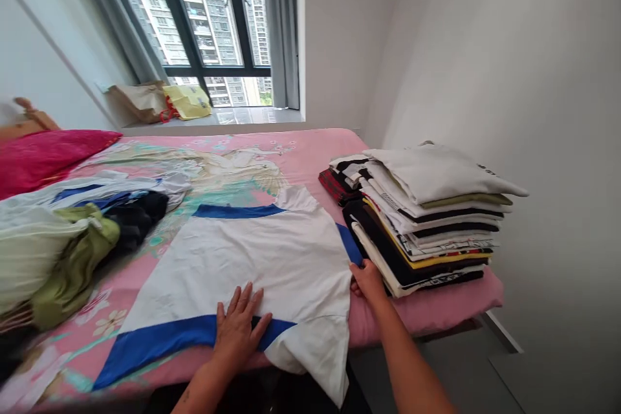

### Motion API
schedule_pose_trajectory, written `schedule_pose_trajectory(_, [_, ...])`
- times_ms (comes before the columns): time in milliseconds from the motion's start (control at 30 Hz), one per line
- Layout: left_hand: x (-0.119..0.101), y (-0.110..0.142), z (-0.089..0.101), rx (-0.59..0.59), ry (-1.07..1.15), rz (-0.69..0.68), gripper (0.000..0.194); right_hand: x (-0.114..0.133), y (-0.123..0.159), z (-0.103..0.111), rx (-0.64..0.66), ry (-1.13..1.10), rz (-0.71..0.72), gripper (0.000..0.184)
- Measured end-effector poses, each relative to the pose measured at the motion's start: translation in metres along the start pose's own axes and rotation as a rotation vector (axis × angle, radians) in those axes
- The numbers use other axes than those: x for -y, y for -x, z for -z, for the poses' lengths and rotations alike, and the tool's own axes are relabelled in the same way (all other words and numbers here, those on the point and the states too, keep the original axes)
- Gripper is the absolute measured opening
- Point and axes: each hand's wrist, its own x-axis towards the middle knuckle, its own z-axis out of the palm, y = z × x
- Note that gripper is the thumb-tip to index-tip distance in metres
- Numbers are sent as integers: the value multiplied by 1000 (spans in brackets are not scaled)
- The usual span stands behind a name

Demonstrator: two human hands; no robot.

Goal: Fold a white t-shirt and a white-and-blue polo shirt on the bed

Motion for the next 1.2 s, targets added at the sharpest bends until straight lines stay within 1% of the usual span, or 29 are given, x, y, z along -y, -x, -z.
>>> schedule_pose_trajectory(133, [72, 42, 16, -39, -70, 193, 54, -5, 9, -1, -8, 25, 12, 33])
schedule_pose_trajectory(200, [109, 67, 21, -97, -106, 314, 54, -8, 9, -1, -5, 45, 16, 36])
schedule_pose_trajectory(267, [143, 90, 27, -172, -125, 466, 55, -11, 9, -1, -6, 73, 15, 41])
schedule_pose_trajectory(333, [169, 108, 35, -238, -110, 601, 55, -14, 9, 0, -14, 89, 16, 48])
schedule_pose_trajectory(400, [187, 121, 44, -255, -49, 704, 53, -16, 11, 2, -40, 86, 19, 58])
schedule_pose_trajectory(467, [196, 127, 53, -221, 56, 812, 52, -20, 20, 3, -99, 73, 26, 64])
schedule_pose_trajectory(533, [201, 129, 60, -164, 186, 910, 56, -29, 35, 2, -145, -13, 37, 65])
schedule_pose_trajectory(600, [205, 129, 64, -129, 283, 959, 60, -44, 59, 1, -164, -168, 54, 63])
schedule_pose_trajectory(667, [211, 128, 65, -125, 360, 966, 57, -65, 89, 0, -171, -259, 63, 60])
schedule_pose_trajectory(700, [214, 127, 64, -128, 419, 963, 53, -77, 105, -1, -183, -240, 63, 58])
schedule_pose_trajectory(800, [226, 124, 58, -105, 626, 929, 40, -111, 151, -5, -194, -60, 70, 53])
schedule_pose_trajectory(833, [229, 122, 57, -95, 685, 919, 37, -120, 162, -7, -167, -23, 76, 53])
schedule_pose_trajectory(900, [233, 118, 55, -99, 787, 921, 36, -133, 177, -13, -61, -18, 86, 54])
schedule_pose_trajectory(967, [234, 112, 55, -124, 887, 944, 41, -139, 182, -20, 44, -22, 94, 59])
schedule_pose_trajectory(1067, [228, 103, 59, -184, 954, 970, 47, -135, 179, -29, 95, 25, 114, 65])
schedule_pose_trajectory(1133, [224, 96, 63, -241, 1022, 947, 44, -126, 178, -32, 125, 4, 128, 60])
schedule_pose_trajectory(1200, [225, 90, 66, -324, 1143, 870, 40, -116, 180, -33, 138, -84, 140, 54])
